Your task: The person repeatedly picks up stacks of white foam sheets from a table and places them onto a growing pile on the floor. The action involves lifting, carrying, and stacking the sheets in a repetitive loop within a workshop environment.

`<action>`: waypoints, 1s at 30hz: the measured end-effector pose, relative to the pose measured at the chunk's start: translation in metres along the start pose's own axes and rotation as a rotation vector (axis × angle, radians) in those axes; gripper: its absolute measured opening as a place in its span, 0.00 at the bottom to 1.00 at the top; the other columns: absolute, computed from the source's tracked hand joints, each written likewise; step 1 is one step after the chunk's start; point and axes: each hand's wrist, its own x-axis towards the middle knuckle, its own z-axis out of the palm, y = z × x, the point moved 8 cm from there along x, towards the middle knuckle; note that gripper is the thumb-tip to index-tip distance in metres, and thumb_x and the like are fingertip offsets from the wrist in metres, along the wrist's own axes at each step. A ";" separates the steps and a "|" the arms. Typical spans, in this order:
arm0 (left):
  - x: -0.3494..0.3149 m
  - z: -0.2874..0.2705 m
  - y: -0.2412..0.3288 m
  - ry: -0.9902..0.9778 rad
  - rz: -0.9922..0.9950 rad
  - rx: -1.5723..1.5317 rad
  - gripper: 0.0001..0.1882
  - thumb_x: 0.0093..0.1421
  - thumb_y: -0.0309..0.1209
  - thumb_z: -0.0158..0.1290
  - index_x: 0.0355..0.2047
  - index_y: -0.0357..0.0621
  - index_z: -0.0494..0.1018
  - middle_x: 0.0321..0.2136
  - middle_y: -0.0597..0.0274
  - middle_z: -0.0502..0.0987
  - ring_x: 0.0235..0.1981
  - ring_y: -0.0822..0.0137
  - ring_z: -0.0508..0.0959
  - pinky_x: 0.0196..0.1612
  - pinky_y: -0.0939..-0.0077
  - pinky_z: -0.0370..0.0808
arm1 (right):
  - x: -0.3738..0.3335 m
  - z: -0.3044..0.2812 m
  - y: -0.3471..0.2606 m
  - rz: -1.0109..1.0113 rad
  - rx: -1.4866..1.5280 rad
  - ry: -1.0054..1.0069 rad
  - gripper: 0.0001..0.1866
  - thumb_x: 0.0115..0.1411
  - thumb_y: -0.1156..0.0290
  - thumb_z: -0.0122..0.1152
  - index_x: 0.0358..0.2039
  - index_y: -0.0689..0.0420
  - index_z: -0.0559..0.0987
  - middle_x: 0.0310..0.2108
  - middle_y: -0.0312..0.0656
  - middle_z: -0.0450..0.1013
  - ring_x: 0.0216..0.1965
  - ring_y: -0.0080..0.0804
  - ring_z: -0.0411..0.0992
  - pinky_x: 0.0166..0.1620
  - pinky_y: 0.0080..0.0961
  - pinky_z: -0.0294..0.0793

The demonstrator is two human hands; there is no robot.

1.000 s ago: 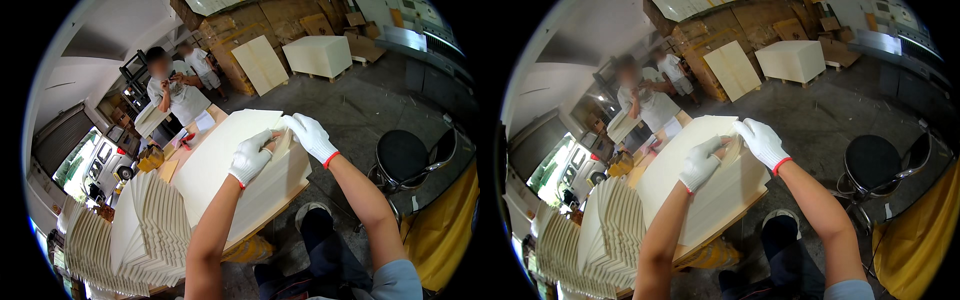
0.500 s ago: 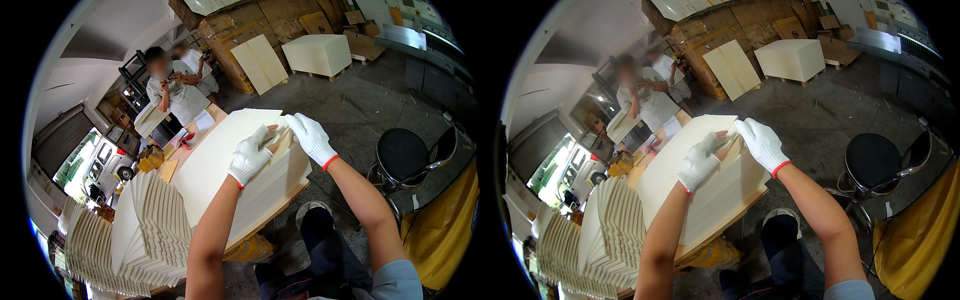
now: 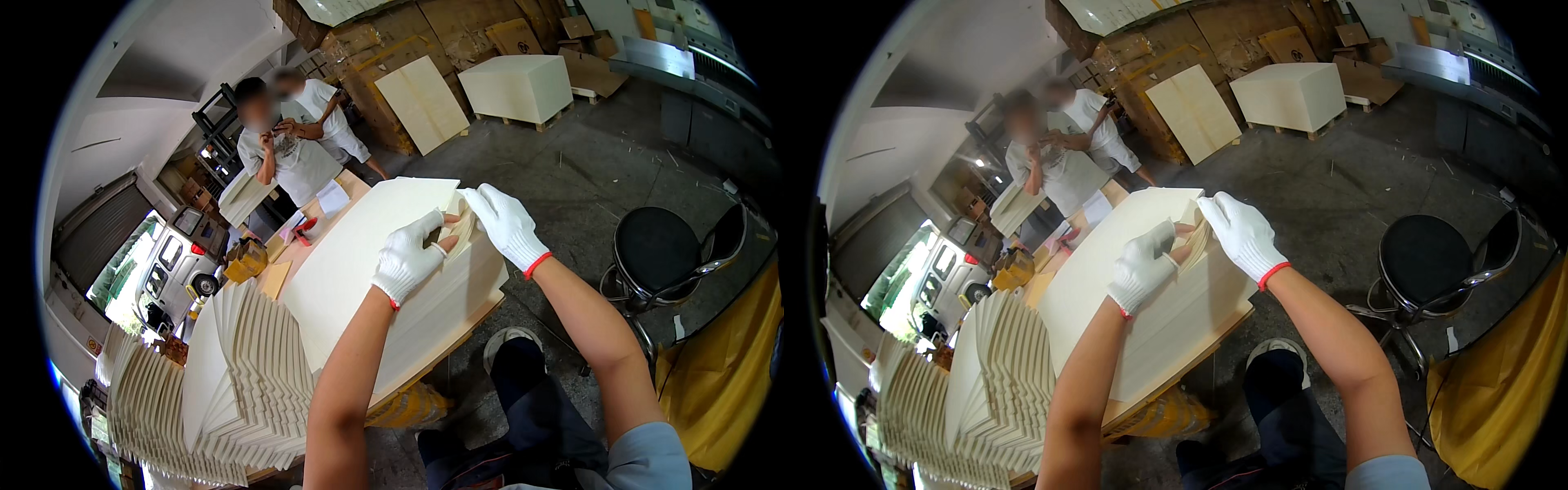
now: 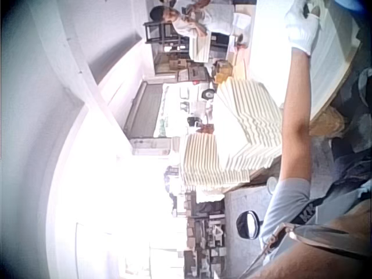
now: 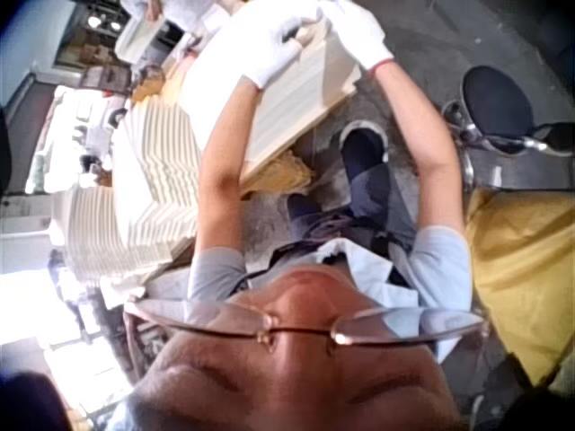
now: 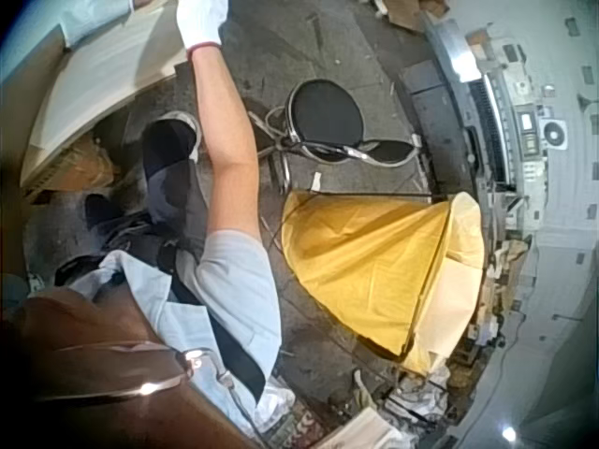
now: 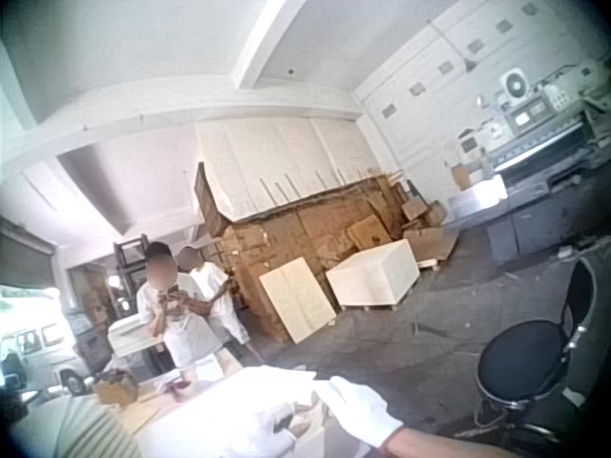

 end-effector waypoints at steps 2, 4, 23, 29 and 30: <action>0.003 0.003 0.002 -0.023 -0.011 0.002 0.17 0.68 0.34 0.60 0.56 0.50 0.80 0.27 0.60 0.79 0.26 0.69 0.79 0.39 0.68 0.76 | 0.000 -0.003 0.004 0.009 -0.010 0.008 0.29 0.75 0.42 0.43 0.37 0.58 0.74 0.31 0.56 0.74 0.38 0.61 0.73 0.40 0.51 0.69; 0.000 0.000 0.001 -0.004 -0.001 -0.028 0.17 0.69 0.34 0.57 0.57 0.51 0.80 0.30 0.57 0.81 0.29 0.67 0.79 0.41 0.68 0.76 | -0.001 -0.002 -0.002 0.031 -0.005 -0.017 0.29 0.75 0.42 0.43 0.37 0.58 0.74 0.31 0.56 0.74 0.38 0.61 0.73 0.40 0.50 0.69; -0.004 -0.006 0.017 0.081 0.106 0.014 0.16 0.70 0.34 0.55 0.56 0.53 0.80 0.38 0.52 0.83 0.40 0.58 0.82 0.49 0.65 0.76 | -0.004 -0.005 -0.004 0.087 -0.004 -0.032 0.29 0.74 0.40 0.44 0.42 0.55 0.78 0.34 0.54 0.77 0.39 0.58 0.76 0.42 0.46 0.72; 0.001 0.003 0.011 -0.110 -0.058 0.095 0.17 0.69 0.34 0.55 0.57 0.54 0.80 0.43 0.50 0.84 0.44 0.55 0.83 0.51 0.65 0.76 | -0.005 -0.007 0.000 0.090 0.003 -0.004 0.28 0.73 0.40 0.45 0.41 0.55 0.78 0.32 0.53 0.77 0.38 0.57 0.76 0.42 0.47 0.71; 0.001 0.002 0.012 -0.073 -0.013 0.118 0.17 0.68 0.35 0.57 0.57 0.54 0.80 0.42 0.50 0.84 0.44 0.55 0.83 0.51 0.65 0.76 | -0.005 -0.006 0.000 0.085 0.017 0.005 0.28 0.73 0.40 0.45 0.40 0.55 0.77 0.32 0.53 0.77 0.38 0.57 0.76 0.41 0.46 0.71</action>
